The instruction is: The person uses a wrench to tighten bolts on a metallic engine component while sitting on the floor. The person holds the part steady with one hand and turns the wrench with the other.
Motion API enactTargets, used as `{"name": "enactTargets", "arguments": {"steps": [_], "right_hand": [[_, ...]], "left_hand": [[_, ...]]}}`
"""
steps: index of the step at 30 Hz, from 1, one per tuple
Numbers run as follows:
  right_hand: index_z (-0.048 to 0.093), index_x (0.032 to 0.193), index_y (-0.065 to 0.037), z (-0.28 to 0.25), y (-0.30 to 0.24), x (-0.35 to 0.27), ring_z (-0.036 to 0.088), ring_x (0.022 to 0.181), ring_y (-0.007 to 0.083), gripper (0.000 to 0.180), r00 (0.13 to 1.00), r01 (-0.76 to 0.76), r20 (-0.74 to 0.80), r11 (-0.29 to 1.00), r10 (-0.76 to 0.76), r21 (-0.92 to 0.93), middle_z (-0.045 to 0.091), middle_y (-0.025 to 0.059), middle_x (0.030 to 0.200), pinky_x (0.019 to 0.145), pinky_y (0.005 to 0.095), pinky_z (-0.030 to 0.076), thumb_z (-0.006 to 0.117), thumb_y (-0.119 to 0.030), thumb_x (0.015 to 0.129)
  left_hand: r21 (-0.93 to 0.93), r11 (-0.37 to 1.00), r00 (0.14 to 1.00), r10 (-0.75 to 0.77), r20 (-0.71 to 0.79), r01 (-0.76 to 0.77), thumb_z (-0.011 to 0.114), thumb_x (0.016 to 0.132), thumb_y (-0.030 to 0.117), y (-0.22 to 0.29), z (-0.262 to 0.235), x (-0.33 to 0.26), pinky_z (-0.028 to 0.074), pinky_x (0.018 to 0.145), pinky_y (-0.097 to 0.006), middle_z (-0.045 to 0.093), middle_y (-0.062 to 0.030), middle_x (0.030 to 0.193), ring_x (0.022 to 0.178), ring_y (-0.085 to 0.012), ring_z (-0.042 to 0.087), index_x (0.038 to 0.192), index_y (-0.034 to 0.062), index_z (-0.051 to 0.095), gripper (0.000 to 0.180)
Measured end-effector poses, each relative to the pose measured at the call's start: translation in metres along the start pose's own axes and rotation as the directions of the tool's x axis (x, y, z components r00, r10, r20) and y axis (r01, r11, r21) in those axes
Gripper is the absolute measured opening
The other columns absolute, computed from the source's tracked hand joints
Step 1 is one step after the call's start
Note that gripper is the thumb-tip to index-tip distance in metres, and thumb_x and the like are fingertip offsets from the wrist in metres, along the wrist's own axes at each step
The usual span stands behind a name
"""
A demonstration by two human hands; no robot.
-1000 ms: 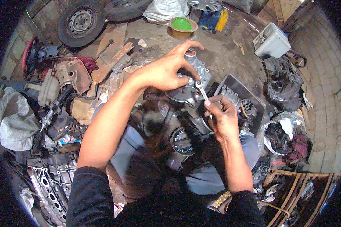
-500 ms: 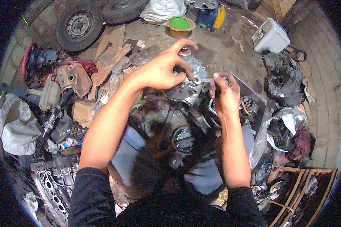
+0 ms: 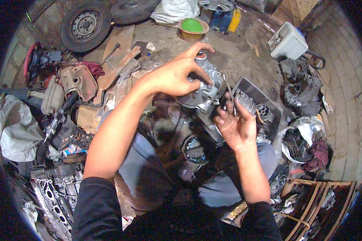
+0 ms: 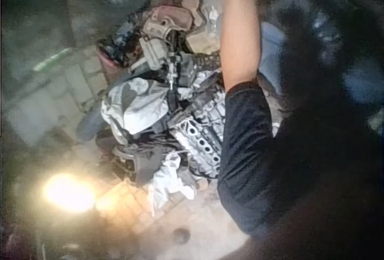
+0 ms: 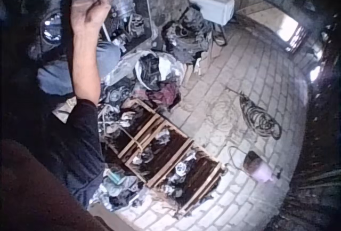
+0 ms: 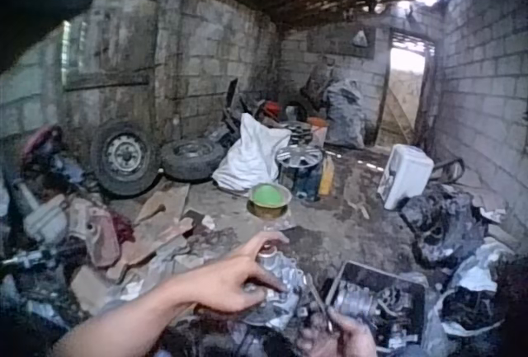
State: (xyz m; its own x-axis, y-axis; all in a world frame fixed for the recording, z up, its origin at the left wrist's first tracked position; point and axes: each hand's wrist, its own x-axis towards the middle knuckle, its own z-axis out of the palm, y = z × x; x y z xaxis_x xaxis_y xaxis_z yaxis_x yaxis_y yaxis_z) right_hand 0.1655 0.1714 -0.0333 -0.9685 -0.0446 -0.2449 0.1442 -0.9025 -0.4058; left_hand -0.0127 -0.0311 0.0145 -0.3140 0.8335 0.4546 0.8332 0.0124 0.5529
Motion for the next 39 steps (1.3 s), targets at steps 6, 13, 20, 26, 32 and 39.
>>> {"name": "enactTargets", "arguments": {"steps": [6, 13, 20, 26, 32, 39], "right_hand": [[0.063, 0.116, -0.004, 0.017, 0.036, -0.017, 0.061, 0.085, 0.0208, 0.030, 0.985, -0.009, 0.160, 0.936, 0.070, -0.351, 0.067, 0.0089, 0.098, 0.071, 0.0354, 0.049, 0.061, -0.030, 0.101], [0.069, 0.107, 0.006, 0.034, 0.048, -0.017, 0.062, 0.057, 0.0148, 0.023, 0.998, 0.015, 0.043, 0.570, 0.036, -0.822, 0.068, 0.0104, 0.085, 0.043, 0.0273, 0.047, 0.064, -0.015, 0.099], [0.070, 0.108, 0.008, 0.042, 0.042, -0.003, 0.057, 0.046, 0.0136, 0.023, 0.999, -0.001, -0.020, 0.549, -0.027, -0.835, 0.067, 0.0103, 0.077, 0.037, 0.0278, 0.044, 0.064, -0.011, 0.097], [0.069, 0.109, 0.002, 0.051, 0.041, 0.000, 0.059, 0.047, 0.0138, 0.020, 0.998, -0.026, -0.052, 0.672, -0.018, -0.740, 0.070, 0.0089, 0.076, 0.040, 0.0288, 0.045, 0.066, -0.012, 0.095], [0.065, 0.112, 0.002, 0.054, 0.042, 0.006, 0.064, 0.055, 0.0160, 0.024, 0.996, -0.068, -0.089, 0.812, 0.020, -0.580, 0.070, 0.0101, 0.081, 0.043, 0.0299, 0.051, 0.067, -0.010, 0.091], [0.067, 0.103, 0.004, 0.056, 0.025, -0.008, 0.056, 0.040, 0.0141, 0.019, 0.995, -0.074, -0.097, 0.821, 0.023, -0.566, 0.067, 0.0098, 0.074, 0.032, 0.0263, 0.042, 0.065, -0.012, 0.092]], "left_hand": [[-0.018, 0.999, 0.999, -0.035, 0.013, 0.035, 0.065, 0.069, 0.005, 0.000, -0.001, 0.001, 0.026, 0.123, -0.046, 0.038, -0.0180, 0.151, 0.145, -0.0367, 0.035, 0.101, 0.0144, 0.082, 0.037], [-0.027, 0.997, 0.997, -0.066, 0.026, 0.066, 0.064, 0.067, 0.003, 0.003, -0.004, 0.001, 0.025, 0.123, -0.045, 0.038, -0.0166, 0.151, 0.145, -0.0358, 0.035, 0.101, 0.0140, 0.082, 0.039], [-0.037, 0.997, 0.997, -0.065, 0.032, 0.066, 0.064, 0.066, 0.002, 0.003, -0.004, 0.002, 0.025, 0.123, -0.045, 0.038, -0.0170, 0.151, 0.146, -0.0358, 0.035, 0.102, 0.0143, 0.082, 0.042], [-0.051, 0.997, 0.998, -0.054, 0.024, 0.055, 0.064, 0.066, 0.002, 0.003, -0.003, 0.002, 0.026, 0.123, -0.045, 0.039, -0.0169, 0.150, 0.145, -0.0363, 0.035, 0.102, 0.0140, 0.082, 0.042], [-0.043, 0.998, 0.999, -0.033, 0.024, 0.034, 0.064, 0.065, 0.003, 0.000, -0.003, 0.002, 0.025, 0.123, -0.045, 0.038, -0.0170, 0.149, 0.145, -0.0366, 0.035, 0.101, 0.0137, 0.082, 0.042], [-0.015, 0.999, 0.999, -0.044, 0.020, 0.044, 0.063, 0.065, 0.002, 0.002, -0.004, 0.001, 0.024, 0.124, -0.045, 0.038, -0.0173, 0.150, 0.146, -0.0367, 0.034, 0.103, 0.0135, 0.081, 0.043]]}}
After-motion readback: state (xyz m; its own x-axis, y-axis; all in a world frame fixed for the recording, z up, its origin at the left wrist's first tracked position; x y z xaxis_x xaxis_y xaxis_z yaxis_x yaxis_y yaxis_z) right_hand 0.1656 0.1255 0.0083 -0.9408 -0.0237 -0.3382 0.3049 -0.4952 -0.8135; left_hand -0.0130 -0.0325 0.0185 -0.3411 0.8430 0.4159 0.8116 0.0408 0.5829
